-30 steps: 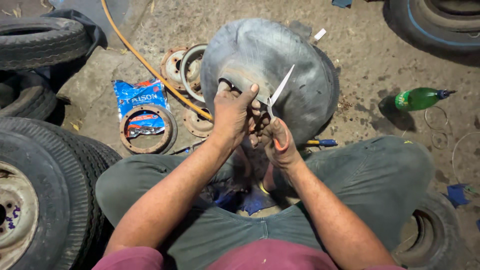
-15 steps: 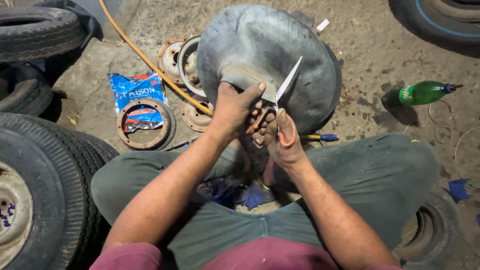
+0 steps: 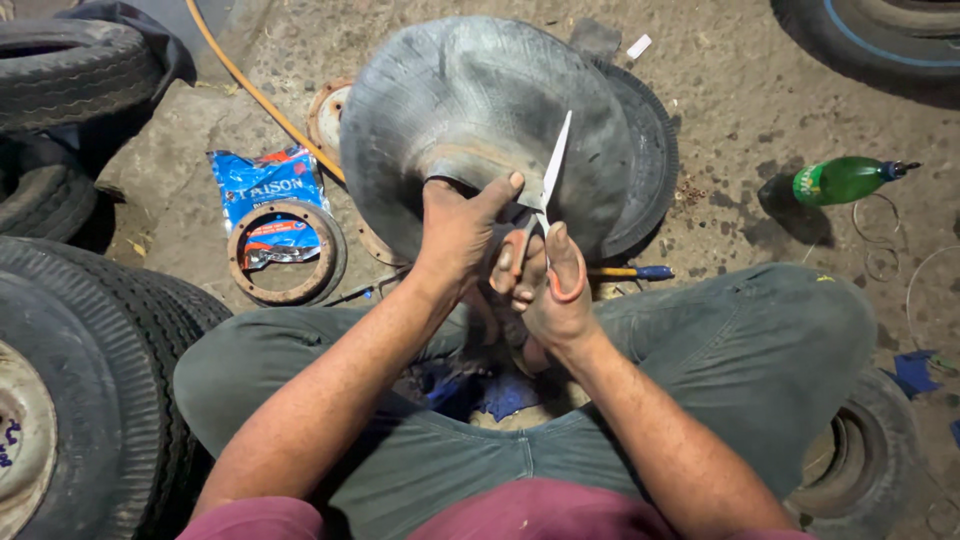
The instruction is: The person sits on the ground and cuts a rubber inner tube with scissors, trimming a section around the valve area. They then place the cut tube into a tire and press the tube into place inside the tire by hand.
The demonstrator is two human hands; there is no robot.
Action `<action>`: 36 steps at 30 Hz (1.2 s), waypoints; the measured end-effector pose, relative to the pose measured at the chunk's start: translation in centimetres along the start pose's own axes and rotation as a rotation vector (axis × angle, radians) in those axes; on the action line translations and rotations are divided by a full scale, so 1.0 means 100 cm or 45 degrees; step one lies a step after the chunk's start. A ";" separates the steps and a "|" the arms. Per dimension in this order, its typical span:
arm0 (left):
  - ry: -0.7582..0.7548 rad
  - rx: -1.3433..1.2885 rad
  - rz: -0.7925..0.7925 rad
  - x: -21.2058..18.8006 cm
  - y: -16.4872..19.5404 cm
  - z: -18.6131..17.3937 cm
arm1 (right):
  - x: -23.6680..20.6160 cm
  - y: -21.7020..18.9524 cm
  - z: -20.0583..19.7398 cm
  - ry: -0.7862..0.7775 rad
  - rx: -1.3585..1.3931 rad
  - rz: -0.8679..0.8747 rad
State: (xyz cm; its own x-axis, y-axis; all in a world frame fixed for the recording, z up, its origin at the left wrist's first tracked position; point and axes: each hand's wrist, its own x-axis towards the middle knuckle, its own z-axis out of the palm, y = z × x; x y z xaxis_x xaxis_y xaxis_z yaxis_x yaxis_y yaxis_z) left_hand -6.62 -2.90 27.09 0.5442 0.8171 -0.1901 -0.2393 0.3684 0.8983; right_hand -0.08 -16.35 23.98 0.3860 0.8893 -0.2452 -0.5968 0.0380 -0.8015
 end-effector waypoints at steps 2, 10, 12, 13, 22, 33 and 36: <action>-0.021 -0.019 0.038 -0.001 -0.002 -0.002 | -0.002 0.001 0.002 0.019 -0.032 -0.028; -0.033 0.046 -0.244 -0.010 -0.015 0.000 | 0.003 -0.004 -0.007 0.027 0.092 0.004; -0.091 -0.051 -0.019 -0.007 -0.018 0.003 | 0.000 0.001 -0.009 0.116 0.066 -0.021; -0.120 -0.097 0.095 -0.005 -0.019 0.003 | -0.001 0.003 -0.010 0.143 0.003 -0.005; -0.160 -0.048 -0.267 -0.016 -0.004 0.002 | 0.015 0.006 -0.034 -0.001 -0.072 -0.106; -0.063 -0.093 0.056 -0.012 -0.004 -0.007 | 0.010 0.018 -0.032 0.003 -0.596 -0.104; -0.024 -0.017 -0.078 -0.014 -0.005 -0.003 | 0.011 0.015 -0.038 -0.004 -1.040 -0.050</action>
State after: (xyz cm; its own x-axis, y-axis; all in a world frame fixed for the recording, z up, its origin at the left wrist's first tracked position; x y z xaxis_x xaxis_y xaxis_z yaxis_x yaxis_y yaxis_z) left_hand -7.55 -4.08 26.83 0.5733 0.7843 -0.2370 -0.2159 0.4236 0.8797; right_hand 2.10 -17.04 20.42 0.3931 0.8956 -0.2082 0.1182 -0.2737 -0.9545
